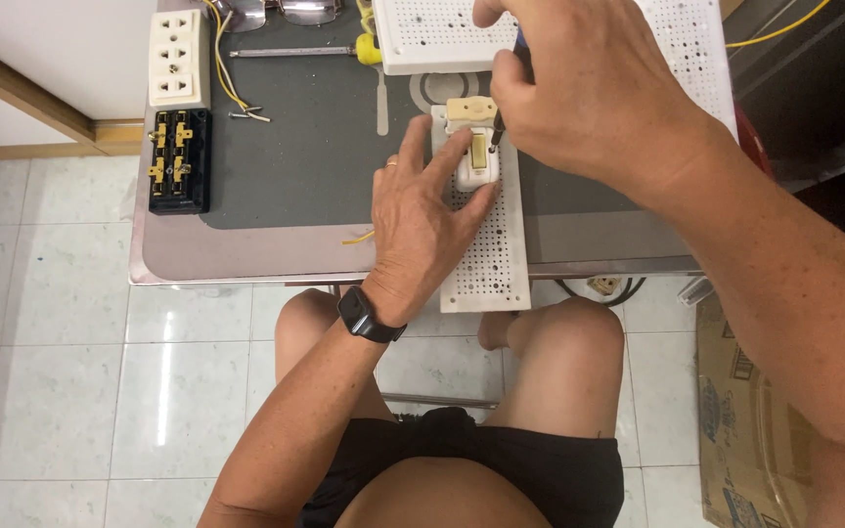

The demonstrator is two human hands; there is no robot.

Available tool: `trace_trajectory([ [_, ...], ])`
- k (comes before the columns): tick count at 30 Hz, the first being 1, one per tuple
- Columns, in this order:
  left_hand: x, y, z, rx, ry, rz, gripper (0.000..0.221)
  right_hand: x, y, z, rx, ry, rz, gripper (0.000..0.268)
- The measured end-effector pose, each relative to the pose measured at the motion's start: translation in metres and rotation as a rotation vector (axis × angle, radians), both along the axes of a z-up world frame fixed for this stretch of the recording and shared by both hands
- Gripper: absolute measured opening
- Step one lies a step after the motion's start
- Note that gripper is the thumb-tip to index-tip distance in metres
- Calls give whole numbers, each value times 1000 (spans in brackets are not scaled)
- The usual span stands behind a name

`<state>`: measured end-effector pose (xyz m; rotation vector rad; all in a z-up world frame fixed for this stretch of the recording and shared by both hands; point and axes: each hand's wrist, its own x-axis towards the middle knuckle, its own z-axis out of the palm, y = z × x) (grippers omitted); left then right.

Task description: The person is using a screwdriver to adjust or disassemble electrical components on a workbench, including a relay and a perforated board.

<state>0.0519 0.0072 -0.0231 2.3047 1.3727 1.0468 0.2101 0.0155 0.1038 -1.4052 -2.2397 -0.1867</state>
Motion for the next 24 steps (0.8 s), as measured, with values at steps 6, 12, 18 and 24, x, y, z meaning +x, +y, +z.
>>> trace_trajectory([
  [6, -1, -1, 4, -8, -32, -9, 48, 6, 5, -12, 85, -43, -78, 11],
  [12, -1, 0, 1, 3, -27, -6, 49, -5, -1, 6, -49, 11, 9, 27],
  [18, 2, -1, 0, 42, 16, 28, 51, -1, 3, -11, 138, -73, -63, 9],
  [24, 0, 0, 2, 135, 74, 67, 50, 1, 2, -1, -28, -11, -79, 22],
])
